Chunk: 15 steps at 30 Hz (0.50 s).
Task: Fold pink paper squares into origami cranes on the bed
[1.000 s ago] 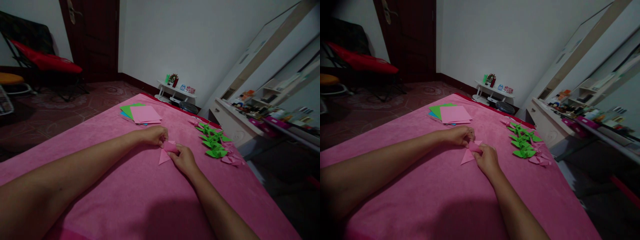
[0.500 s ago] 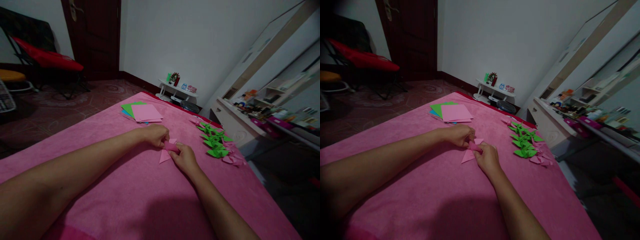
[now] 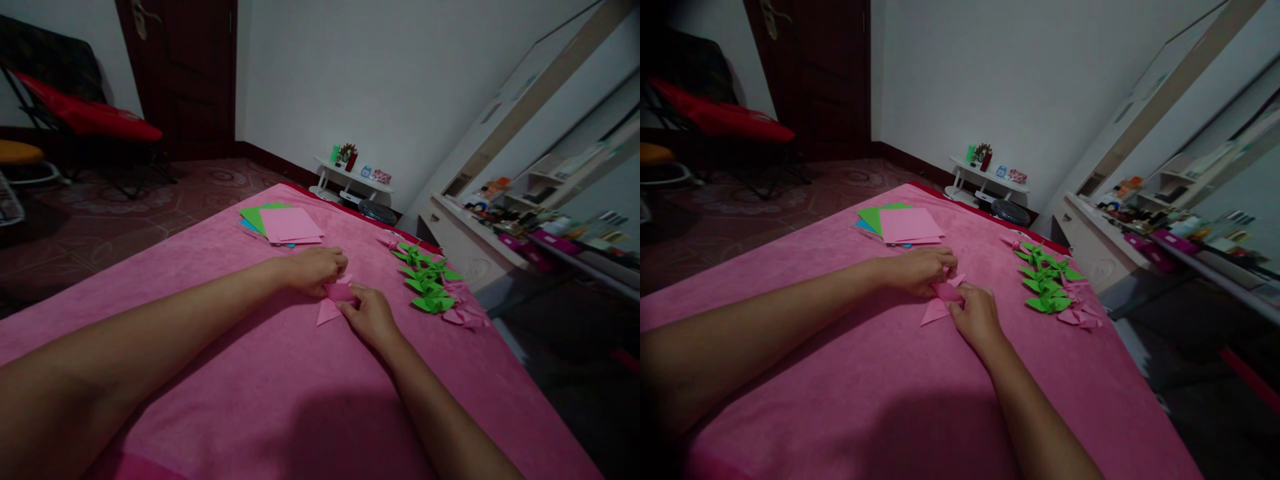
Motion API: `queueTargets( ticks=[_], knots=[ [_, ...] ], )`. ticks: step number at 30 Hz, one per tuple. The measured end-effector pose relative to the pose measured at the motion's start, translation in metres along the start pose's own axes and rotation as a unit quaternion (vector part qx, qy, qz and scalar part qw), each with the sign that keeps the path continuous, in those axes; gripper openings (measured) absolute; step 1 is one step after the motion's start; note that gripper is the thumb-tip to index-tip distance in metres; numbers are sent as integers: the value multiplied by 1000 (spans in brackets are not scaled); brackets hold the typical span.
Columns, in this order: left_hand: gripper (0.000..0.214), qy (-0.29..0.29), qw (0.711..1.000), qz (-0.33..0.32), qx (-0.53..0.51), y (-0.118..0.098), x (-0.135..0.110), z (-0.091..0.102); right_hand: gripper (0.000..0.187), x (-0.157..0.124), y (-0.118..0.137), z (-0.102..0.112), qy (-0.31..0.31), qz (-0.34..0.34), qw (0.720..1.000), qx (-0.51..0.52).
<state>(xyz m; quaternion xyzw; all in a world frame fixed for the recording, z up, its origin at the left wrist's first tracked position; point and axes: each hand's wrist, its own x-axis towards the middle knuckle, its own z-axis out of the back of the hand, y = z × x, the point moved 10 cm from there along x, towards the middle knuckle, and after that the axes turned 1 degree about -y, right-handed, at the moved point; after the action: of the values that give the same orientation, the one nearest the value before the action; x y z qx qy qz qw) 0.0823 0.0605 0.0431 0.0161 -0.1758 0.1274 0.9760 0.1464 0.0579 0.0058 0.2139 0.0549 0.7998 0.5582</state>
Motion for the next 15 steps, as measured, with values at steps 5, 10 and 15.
queueTargets(
  ticks=[5,10,15],
  knots=[
    [12,7,1000,9,13,-3,2,-1,9,-1,-8,0,28,-15,999,7],
    [13,20,999,41,-11,7,1,-14,8,-2,-14,-2,27,-25,999,16],
    [11,42,991,94,-85,19,-1,-28,4,-1,-17,1,21,-23,999,26]
  ],
)
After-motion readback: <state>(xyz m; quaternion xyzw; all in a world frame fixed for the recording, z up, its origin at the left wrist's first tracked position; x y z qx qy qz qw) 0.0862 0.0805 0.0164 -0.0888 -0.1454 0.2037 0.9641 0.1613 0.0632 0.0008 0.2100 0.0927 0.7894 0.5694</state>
